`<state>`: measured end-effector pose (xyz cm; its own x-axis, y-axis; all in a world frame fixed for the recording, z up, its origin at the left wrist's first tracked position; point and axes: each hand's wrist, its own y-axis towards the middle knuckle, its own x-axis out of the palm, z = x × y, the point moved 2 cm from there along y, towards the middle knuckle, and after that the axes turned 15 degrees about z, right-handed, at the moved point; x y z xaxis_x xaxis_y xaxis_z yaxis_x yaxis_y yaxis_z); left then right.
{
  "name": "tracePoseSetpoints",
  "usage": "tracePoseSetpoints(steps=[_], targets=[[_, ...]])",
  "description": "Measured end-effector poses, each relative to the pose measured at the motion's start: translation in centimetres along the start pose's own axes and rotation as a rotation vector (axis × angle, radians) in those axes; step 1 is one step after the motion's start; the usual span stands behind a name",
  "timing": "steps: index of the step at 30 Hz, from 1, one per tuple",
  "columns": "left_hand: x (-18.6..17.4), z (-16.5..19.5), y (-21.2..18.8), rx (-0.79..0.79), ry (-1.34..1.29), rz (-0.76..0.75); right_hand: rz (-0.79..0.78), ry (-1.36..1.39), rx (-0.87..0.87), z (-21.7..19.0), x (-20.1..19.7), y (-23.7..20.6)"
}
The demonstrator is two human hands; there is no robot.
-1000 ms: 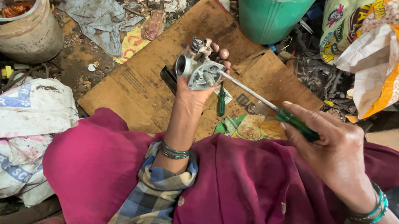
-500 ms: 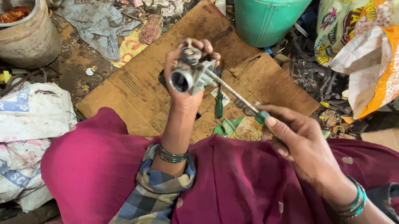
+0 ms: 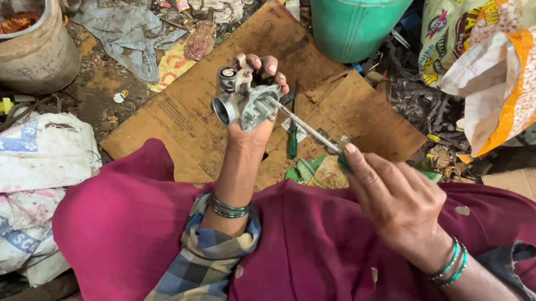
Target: The person sits on the floor of a cluttered repair workshop and uses a screwdriver to work on a small engine carburetor, repeatedly turning screws and repositioning the carburetor body while holding it in one hand. A round metal plate and other small parts lie on the cardboard work mat nearby.
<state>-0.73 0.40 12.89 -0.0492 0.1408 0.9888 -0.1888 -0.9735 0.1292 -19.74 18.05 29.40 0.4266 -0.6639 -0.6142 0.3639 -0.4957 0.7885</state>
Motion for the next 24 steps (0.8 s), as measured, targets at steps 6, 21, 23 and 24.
tracePoseSetpoints(steps=[6, 21, 23, 24], targets=[[-0.9, -0.3, 0.1, -0.063, -0.129, 0.004, -0.02, 0.02, 0.078, 0.3, 0.0, 0.8], [-0.6, 0.3, -0.2, -0.154, -0.251, -0.038, -0.065, 0.189, 0.281, 1.1, -0.5, 1.0], [-0.7, 0.4, -0.2, -0.154, -0.235, -0.038, -0.082, 0.188, 0.299, 1.2, -0.6, 1.1], [-0.8, 0.3, -0.1, -0.155, -0.228, -0.028, -0.093, 0.185, 0.307, 1.2, -0.6, 1.1]])
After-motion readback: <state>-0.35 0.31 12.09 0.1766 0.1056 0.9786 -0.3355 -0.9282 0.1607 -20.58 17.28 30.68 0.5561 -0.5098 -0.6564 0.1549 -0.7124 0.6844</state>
